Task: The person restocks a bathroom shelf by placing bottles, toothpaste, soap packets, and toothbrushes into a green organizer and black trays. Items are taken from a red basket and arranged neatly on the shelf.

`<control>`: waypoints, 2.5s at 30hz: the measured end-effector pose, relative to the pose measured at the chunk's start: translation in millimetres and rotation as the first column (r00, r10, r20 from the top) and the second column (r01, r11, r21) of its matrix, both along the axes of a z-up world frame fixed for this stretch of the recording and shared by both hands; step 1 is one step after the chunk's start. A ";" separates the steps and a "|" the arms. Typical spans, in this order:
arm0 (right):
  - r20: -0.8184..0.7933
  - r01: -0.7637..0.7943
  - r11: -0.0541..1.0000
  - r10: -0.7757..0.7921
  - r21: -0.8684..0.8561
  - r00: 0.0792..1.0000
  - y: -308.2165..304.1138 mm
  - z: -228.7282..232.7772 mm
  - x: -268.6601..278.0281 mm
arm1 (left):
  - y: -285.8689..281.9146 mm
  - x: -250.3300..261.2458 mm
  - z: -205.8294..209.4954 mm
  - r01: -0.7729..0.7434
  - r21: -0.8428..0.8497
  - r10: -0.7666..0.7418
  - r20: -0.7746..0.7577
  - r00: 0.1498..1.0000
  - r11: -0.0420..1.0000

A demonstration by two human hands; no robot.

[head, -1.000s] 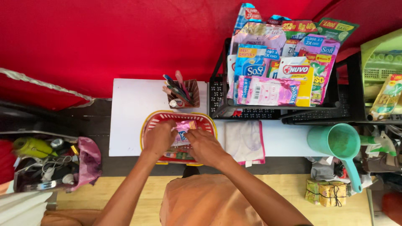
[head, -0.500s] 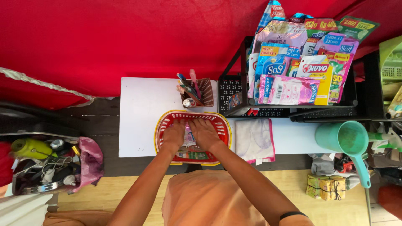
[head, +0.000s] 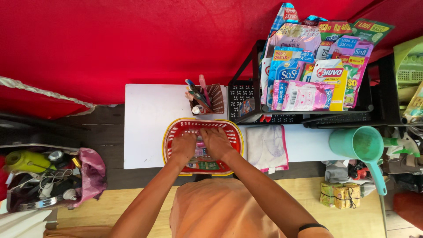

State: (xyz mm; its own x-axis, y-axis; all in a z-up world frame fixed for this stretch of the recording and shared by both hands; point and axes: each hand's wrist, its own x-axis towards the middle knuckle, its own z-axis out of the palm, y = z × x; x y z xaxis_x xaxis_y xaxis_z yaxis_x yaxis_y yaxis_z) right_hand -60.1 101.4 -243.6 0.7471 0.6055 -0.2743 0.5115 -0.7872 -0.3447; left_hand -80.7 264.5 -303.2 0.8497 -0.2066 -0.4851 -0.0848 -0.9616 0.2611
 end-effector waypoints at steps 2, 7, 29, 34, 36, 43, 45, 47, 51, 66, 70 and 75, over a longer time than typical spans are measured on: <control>-0.152 0.003 0.997 -0.014 -0.077 0.988 -3.0 4.2 -1.3 | -0.9 -4.9 8.4 0.020 0.011 -0.021 0.002 1.000 1.000; -0.204 -0.014 0.999 0.021 0.038 0.979 -10.0 3.2 -0.9 | -0.7 -13.0 33.4 0.001 -0.055 -0.001 0.000 1.000 0.998; -0.156 0.021 0.998 -0.011 0.064 0.988 -101.0 227.5 10.4 | -73.5 -19.4 292.0 -0.031 -0.218 0.127 0.438 0.890 0.975; -0.091 -0.022 0.993 0.033 0.114 0.995 -156.6 278.6 20.3 | -119.3 -4.0 334.2 0.150 -0.309 0.088 0.639 0.764 0.939; -0.113 -0.012 0.998 0.020 0.069 0.993 -182.0 292.9 29.2 | -138.6 10.0 343.1 0.174 -0.365 0.047 0.523 0.851 0.914; -0.105 0.066 0.998 -0.066 -0.001 0.992 -278.4 329.1 68.9 | -223.8 58.6 361.4 0.156 -0.479 0.059 0.404 0.913 0.864; -0.092 0.107 0.994 -0.106 -0.001 0.990 -303.7 332.3 84.1 | -246.7 77.9 360.6 0.204 -0.488 0.046 0.451 0.891 0.849; -0.014 0.065 0.998 -0.065 0.016 0.998 -324.3 332.5 103.5 | -269.2 99.4 356.4 0.239 -0.484 0.041 0.499 0.865 0.842; -0.043 0.113 0.993 -0.114 -0.026 0.993 -353.8 322.7 134.7 | -304.8 131.7 336.7 0.238 -0.519 0.089 0.528 0.845 0.821; -0.162 0.079 0.997 -0.082 -0.022 0.983 -387.9 261.5 168.5 | -331.1 150.5 292.4 0.245 -0.495 0.066 0.530 0.845 0.834; -0.147 0.085 0.996 -0.088 -0.022 0.985 -388.1 257.0 171.3 | -332.6 147.0 289.7 0.198 -0.467 0.051 0.468 0.882 0.862; -0.089 0.071 0.997 -0.072 -0.010 0.993 -386.5 249.4 168.3 | -330.9 142.2 281.1 0.245 -0.440 0.019 0.515 0.857 0.864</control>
